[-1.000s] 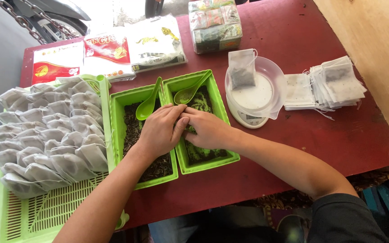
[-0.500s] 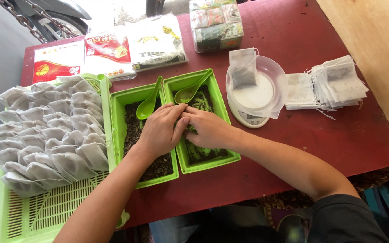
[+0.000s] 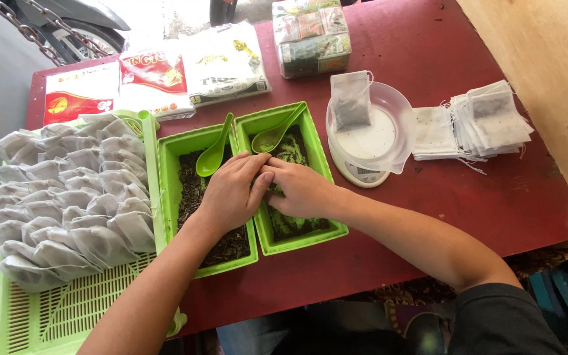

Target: Filling and sealing tea bags with loose tea leaves

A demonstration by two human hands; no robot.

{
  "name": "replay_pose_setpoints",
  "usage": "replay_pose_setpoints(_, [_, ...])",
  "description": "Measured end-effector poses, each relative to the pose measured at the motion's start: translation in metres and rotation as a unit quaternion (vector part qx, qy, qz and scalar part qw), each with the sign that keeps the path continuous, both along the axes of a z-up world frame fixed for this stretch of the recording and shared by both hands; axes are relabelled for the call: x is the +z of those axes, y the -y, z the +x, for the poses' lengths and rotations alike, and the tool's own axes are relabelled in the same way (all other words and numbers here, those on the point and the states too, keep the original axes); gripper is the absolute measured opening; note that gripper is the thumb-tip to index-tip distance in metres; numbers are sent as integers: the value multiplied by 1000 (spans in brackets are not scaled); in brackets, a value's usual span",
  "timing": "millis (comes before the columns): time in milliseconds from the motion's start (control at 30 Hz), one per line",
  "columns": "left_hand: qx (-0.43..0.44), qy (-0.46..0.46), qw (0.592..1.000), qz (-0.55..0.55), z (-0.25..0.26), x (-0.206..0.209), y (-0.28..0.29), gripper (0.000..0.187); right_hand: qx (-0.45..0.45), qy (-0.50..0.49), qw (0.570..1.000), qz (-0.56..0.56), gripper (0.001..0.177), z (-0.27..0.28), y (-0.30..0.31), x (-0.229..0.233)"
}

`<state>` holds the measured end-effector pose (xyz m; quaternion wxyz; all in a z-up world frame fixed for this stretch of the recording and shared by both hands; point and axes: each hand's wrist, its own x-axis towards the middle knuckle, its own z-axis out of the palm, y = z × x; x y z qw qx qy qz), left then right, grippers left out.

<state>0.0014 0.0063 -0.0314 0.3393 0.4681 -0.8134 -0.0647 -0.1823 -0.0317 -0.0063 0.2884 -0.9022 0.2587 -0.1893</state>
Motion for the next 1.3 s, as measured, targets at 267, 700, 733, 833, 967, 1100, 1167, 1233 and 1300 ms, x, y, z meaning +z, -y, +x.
replay_pose_setpoints(267, [-3,15,999,39,-8,29,3,39,15,39,998,48,20,-10,6,23])
replay_pose_setpoints(700, [-66,4,994,-86,-117,34,109,23,-199,-44,978,-43,13,-133,72,56])
replay_pose_setpoints(733, [-70,5,994,-87,-125,30,117,23,-203,-43,977,-43,13,-137,75,53])
replay_pose_setpoints(833, [-59,-4,991,-120,-142,20,141,22,-293,-20,956,-16,12,-148,88,39])
replay_pose_setpoints(967, [-26,30,993,-109,-152,14,164,31,-326,-22,942,-73,12,-154,101,20])
replay_pose_setpoints(1100, [58,31,995,-80,-148,11,185,44,-318,10,947,-53,10,-147,97,19])
replay_pose_setpoints(1167, [58,22,995,-77,-147,-1,193,43,-316,8,947,-58,9,-147,99,12])
replay_pose_setpoints(1233, [59,15,995,-74,-149,-7,196,42,-315,7,947,-62,8,-147,101,7])
replay_pose_setpoints(1300, [47,-14,995,-85,-154,-8,193,31,-322,10,945,-60,6,-147,103,2])
